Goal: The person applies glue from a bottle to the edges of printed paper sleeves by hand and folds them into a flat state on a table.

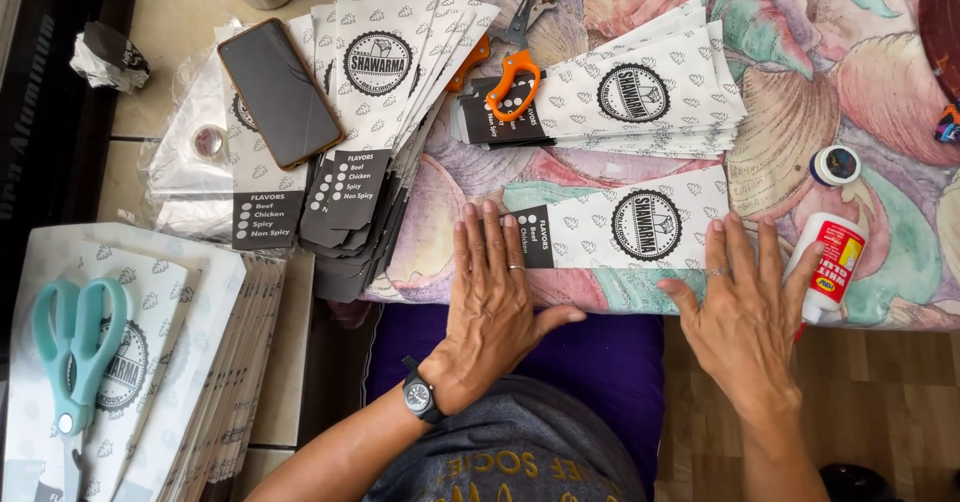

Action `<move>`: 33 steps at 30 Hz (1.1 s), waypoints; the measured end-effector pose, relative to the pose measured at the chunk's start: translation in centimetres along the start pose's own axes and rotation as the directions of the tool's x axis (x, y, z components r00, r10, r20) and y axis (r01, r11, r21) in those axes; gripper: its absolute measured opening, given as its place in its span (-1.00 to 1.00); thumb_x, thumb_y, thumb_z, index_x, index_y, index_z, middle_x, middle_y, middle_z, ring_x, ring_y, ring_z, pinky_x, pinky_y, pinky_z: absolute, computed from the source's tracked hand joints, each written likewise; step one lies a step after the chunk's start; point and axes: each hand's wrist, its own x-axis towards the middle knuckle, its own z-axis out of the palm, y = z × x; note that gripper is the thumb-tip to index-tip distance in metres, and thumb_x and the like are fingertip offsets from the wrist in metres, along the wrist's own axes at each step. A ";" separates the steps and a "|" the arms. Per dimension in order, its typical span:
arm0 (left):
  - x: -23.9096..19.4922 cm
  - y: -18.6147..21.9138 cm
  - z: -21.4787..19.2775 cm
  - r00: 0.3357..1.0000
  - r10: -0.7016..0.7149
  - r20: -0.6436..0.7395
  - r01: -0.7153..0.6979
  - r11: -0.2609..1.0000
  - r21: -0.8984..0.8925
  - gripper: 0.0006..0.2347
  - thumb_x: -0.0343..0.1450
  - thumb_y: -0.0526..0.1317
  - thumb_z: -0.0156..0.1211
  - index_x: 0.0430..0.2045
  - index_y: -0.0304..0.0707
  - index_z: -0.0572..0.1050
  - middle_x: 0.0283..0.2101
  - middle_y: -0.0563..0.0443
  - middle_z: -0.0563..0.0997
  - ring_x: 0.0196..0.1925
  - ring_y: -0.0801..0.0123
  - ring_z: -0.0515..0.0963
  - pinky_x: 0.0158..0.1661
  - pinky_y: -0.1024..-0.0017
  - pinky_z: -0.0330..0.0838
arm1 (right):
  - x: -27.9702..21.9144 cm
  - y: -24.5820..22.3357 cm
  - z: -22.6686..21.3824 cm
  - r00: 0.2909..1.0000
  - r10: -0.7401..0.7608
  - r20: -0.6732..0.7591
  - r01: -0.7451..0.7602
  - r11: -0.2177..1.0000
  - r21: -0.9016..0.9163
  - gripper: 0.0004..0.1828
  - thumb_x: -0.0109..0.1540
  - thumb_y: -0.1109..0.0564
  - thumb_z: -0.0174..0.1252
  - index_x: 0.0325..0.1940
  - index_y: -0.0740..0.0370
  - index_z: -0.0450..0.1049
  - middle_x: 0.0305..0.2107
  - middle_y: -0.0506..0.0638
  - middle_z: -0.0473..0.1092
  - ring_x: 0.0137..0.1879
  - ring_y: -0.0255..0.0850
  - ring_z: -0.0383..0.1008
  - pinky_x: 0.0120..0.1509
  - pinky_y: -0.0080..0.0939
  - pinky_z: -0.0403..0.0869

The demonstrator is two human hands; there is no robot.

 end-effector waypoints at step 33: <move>1.1 -2.7 0.5 0.986 0.048 -0.159 -0.127 0.833 -0.538 -0.58 0.44 0.18 0.14 -0.67 -0.14 0.57 -0.51 0.02 0.52 -0.38 0.10 0.56 -0.53 0.15 0.40 | 13.0 2.9 1.2 0.879 -0.182 -0.441 0.326 0.904 0.276 -0.71 0.45 0.49 0.20 0.25 0.72 0.61 0.23 0.49 0.47 0.36 0.33 0.46 0.48 0.25 0.44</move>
